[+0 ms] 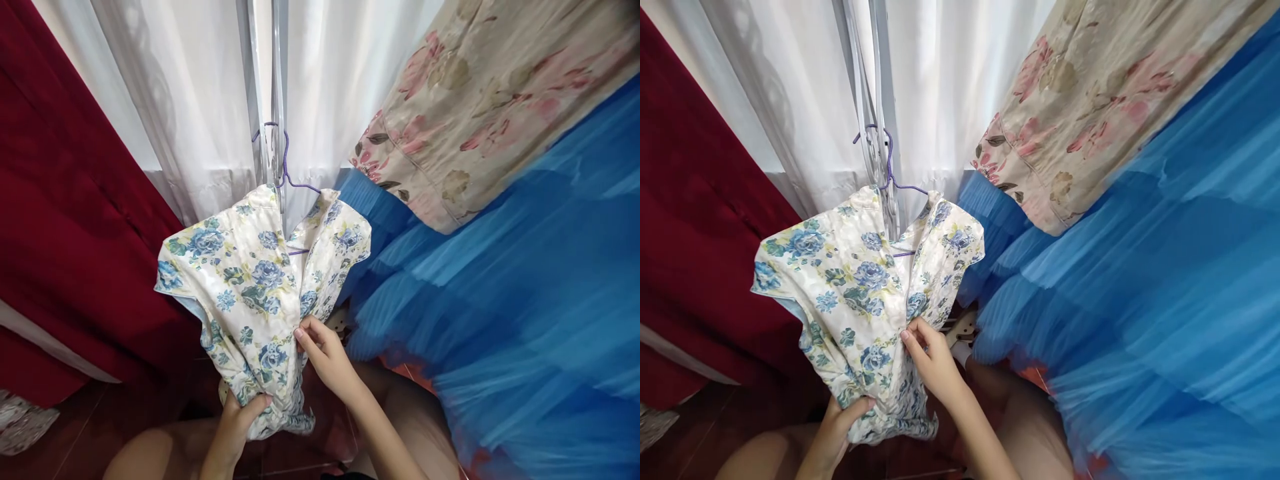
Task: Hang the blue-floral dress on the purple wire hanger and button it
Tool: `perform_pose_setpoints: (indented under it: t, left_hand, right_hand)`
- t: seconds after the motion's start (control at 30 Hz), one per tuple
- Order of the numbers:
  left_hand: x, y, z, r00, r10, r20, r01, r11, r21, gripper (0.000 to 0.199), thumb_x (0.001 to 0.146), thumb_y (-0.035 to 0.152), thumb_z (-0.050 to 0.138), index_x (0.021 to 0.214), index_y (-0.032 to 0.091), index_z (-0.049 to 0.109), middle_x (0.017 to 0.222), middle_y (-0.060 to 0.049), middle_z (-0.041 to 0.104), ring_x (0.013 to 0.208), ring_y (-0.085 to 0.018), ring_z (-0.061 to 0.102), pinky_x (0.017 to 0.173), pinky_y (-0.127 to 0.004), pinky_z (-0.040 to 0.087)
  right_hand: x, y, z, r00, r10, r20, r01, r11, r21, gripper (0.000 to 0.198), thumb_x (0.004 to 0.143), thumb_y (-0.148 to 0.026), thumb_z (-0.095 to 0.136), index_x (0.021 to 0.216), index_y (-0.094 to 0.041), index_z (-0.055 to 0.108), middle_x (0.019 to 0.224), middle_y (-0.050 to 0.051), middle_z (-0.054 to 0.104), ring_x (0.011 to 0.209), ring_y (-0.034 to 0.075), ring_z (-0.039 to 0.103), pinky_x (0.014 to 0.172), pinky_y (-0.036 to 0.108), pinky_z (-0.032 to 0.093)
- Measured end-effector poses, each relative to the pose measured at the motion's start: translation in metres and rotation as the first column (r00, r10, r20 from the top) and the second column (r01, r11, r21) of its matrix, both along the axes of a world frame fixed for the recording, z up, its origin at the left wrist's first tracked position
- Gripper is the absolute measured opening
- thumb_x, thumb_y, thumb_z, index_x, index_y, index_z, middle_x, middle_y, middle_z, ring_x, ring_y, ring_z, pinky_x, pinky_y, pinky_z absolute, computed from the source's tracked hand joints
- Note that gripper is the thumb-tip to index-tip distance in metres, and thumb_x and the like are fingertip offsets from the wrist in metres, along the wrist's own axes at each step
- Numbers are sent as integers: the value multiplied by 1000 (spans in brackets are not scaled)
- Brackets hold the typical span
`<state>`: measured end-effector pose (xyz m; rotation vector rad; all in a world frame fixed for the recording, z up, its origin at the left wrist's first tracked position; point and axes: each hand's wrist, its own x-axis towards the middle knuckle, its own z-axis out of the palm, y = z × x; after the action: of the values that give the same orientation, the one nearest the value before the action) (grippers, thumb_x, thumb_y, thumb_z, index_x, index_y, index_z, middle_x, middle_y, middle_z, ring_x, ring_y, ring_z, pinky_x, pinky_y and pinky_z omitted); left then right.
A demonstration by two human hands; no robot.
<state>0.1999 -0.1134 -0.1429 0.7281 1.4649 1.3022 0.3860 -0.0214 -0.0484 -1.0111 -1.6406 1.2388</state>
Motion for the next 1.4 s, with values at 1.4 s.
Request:
perform_pose_setpoints:
  t: [1.4]
  left_hand:
    - [32,56,86,168,-203,-965,611,789,-60,27,76,0,49,89,21,59,93,-5,69,82,-24,66,64,-32,34]
  right_hand:
    - [-29,102,175,821,-135,-554,106,991,-84,34,67,-43,83,66,-14,65,58,1,66,41,4,41,39,20,23]
